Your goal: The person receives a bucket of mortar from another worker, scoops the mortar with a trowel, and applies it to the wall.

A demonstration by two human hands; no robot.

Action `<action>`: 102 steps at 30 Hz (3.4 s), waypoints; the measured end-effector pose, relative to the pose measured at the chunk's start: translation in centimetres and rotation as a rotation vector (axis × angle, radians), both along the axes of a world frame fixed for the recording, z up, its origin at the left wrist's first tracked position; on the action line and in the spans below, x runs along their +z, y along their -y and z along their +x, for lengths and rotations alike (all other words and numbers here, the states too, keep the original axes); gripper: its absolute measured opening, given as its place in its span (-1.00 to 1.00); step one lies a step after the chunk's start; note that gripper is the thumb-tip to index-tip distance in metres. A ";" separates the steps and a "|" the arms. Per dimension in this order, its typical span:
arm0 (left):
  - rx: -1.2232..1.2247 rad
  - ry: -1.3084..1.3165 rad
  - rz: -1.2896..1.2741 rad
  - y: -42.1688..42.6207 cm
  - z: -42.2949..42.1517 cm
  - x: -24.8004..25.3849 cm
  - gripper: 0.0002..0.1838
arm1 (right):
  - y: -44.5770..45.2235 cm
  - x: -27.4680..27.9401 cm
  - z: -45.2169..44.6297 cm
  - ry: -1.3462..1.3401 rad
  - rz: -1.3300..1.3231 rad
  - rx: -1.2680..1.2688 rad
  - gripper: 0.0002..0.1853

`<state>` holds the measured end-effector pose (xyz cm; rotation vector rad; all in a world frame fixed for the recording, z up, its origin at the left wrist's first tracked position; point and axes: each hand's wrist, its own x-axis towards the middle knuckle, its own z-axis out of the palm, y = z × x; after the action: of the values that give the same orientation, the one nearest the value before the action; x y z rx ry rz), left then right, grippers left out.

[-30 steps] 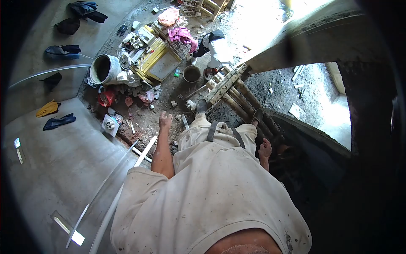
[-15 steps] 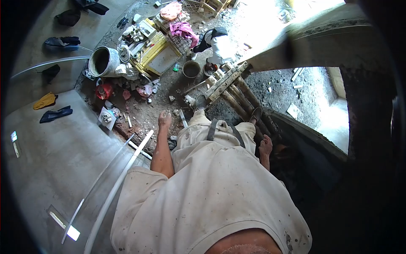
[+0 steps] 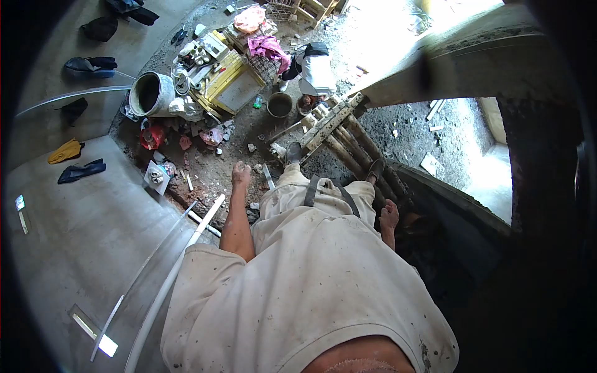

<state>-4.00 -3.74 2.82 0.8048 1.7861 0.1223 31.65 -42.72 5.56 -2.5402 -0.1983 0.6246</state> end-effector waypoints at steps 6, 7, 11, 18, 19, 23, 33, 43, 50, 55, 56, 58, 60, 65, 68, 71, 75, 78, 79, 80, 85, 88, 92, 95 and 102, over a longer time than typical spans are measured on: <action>-0.104 -0.007 0.099 0.4 -0.5 -1.5 -0.46 | -1.0 1.4 -0.2 -0.118 -0.025 -0.106 -0.61; -0.104 -0.007 0.100 0.4 -0.5 -1.4 -0.46 | -0.4 0.6 0.0 -0.118 -0.025 -0.106 -0.61; -0.103 -0.018 0.094 0.4 0.1 -0.4 -0.47 | 1.3 -1.7 0.1 0.024 0.055 0.005 -0.58; -0.104 -0.005 0.127 0.4 0.5 0.0 -0.46 | 0.6 0.0 -0.4 -0.110 -0.018 -0.095 -0.62; -0.106 -0.006 0.126 0.5 0.5 0.0 -0.46 | 0.4 0.1 -0.6 -0.110 -0.018 -0.096 -0.62; -0.150 0.002 0.132 0.5 0.2 -0.4 -0.46 | 1.9 -2.1 -0.7 0.039 0.100 -0.005 -0.59; -0.171 0.050 0.188 -0.1 0.5 -1.4 -0.45 | 1.2 -1.3 -1.1 0.014 0.076 -0.029 -0.57; -0.105 0.040 0.094 0.1 1.2 0.2 -0.43 | -0.8 1.6 -0.8 -0.135 -0.018 -0.125 -0.60; -0.077 0.075 0.139 0.6 0.7 0.0 -0.46 | -1.0 1.6 -0.8 -0.099 -0.014 -0.088 -0.61; -0.066 0.068 0.130 0.6 0.7 -1.2 -0.48 | -1.6 1.5 -0.4 -0.078 -0.028 -0.080 -0.62; -0.066 0.069 0.142 0.7 0.8 -1.0 -0.49 | -1.4 0.9 -0.3 -0.023 -0.001 -0.037 -0.61; -0.058 0.065 0.158 0.8 0.9 -0.6 -0.48 | -0.8 0.1 -0.1 0.037 0.030 0.003 -0.61; -0.077 0.040 0.148 0.7 0.9 -0.5 -0.48 | -1.4 1.1 -0.2 -0.095 0.017 -0.095 -0.60; -0.080 0.087 0.190 0.5 0.0 -2.4 -0.50 | -1.3 0.5 -0.7 -0.062 0.033 -0.091 -0.60; -0.106 -0.011 0.123 0.0 1.3 0.4 -0.48 | -1.2 0.7 -0.8 -0.073 0.042 -0.097 -0.60; -0.139 -0.022 0.139 -0.4 0.6 -2.1 -0.46 | -1.8 1.8 -1.2 -0.072 0.014 -0.076 -0.61; -0.068 0.076 0.140 -0.2 0.6 -2.1 -0.46 | -1.5 1.4 -1.4 0.014 0.000 -0.051 -0.61; -0.092 0.032 0.117 -0.1 0.5 -2.0 -0.47 | -1.4 1.5 -1.6 0.031 0.006 -0.033 -0.61; -0.093 0.027 0.115 0.0 0.5 -2.1 -0.47 | -1.4 1.6 -1.7 0.026 0.004 -0.034 -0.61; -0.105 0.032 0.130 0.0 0.5 -2.2 -0.47 | -1.5 1.8 -1.7 0.036 0.008 -0.024 -0.61; -0.090 0.077 0.109 -0.1 0.8 -1.5 -0.47 | -1.8 2.0 -1.7 0.006 0.002 -0.046 -0.61; -0.095 0.053 0.106 -0.1 1.2 -1.0 -0.47 | -1.6 2.0 -1.4 0.013 -0.021 -0.008 -0.60; -0.083 0.054 0.088 -0.3 1.4 -0.6 -0.47 | -1.7 2.0 -1.2 0.003 -0.022 -0.012 -0.62; -0.084 0.051 0.075 -0.4 1.3 -1.3 -0.47 | -2.1 2.4 -1.1 -0.013 -0.035 -0.009 -0.63; -0.095 0.057 0.064 -0.5 1.4 -1.3 -0.46 | -2.3 2.1 -0.8 -0.003 -0.021 0.013 -0.63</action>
<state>-2.56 -3.29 1.50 0.9216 1.6942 0.1394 30.90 -40.37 7.67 -2.5600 -0.2083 0.6387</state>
